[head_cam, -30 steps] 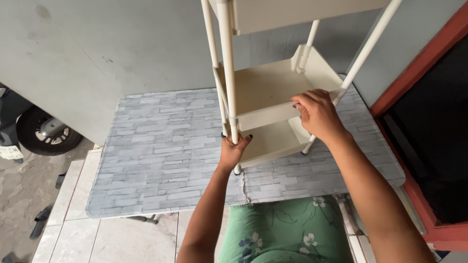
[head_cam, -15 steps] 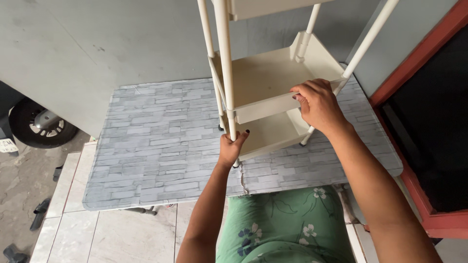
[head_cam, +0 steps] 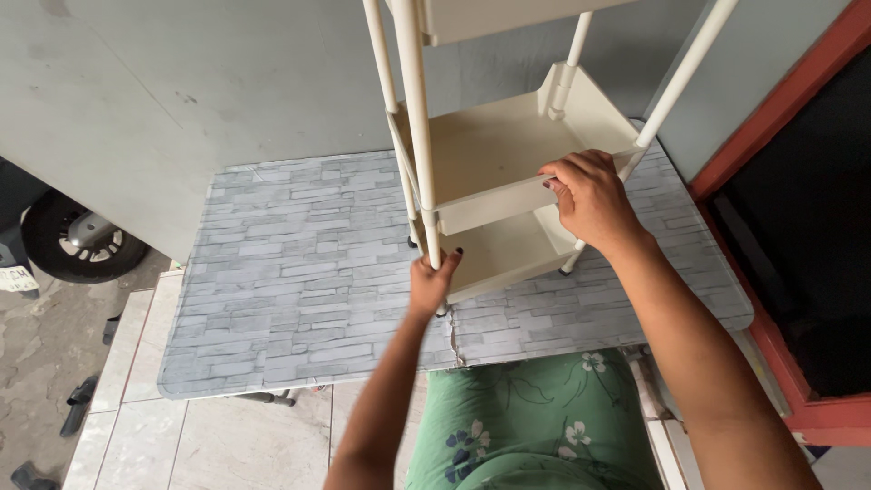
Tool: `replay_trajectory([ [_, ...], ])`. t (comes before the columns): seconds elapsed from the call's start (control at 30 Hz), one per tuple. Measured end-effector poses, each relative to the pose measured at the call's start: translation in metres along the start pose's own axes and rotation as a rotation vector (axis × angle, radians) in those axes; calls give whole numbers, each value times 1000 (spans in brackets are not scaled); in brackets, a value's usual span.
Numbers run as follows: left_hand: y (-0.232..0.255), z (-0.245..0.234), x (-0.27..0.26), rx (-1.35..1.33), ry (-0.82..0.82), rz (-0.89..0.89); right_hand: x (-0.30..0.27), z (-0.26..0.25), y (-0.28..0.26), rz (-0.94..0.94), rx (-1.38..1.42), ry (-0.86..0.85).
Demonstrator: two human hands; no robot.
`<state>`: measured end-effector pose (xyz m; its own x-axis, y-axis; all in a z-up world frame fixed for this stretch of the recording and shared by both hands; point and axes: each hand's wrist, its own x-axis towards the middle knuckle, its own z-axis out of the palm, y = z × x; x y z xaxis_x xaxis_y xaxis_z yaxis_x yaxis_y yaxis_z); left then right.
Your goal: The person assembles a three-tier plastic rolling cart by inserting vertical poles into the shelf trays and securing the wheels. They repeatedly adjust the poles and trays to ensure a stable fit.
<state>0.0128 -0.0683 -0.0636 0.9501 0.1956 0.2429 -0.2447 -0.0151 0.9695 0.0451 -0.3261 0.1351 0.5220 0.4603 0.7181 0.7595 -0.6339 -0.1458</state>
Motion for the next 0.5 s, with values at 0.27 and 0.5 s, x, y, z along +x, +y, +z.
replay_trajectory([
  [0.27, -22, 44, -28, 32, 471, 110, -2, 0, -1, -10, -4, 17],
  [0.5, -39, 28, -13, 21, 355, -34, -3, 1, -3, -14, -3, 43],
])
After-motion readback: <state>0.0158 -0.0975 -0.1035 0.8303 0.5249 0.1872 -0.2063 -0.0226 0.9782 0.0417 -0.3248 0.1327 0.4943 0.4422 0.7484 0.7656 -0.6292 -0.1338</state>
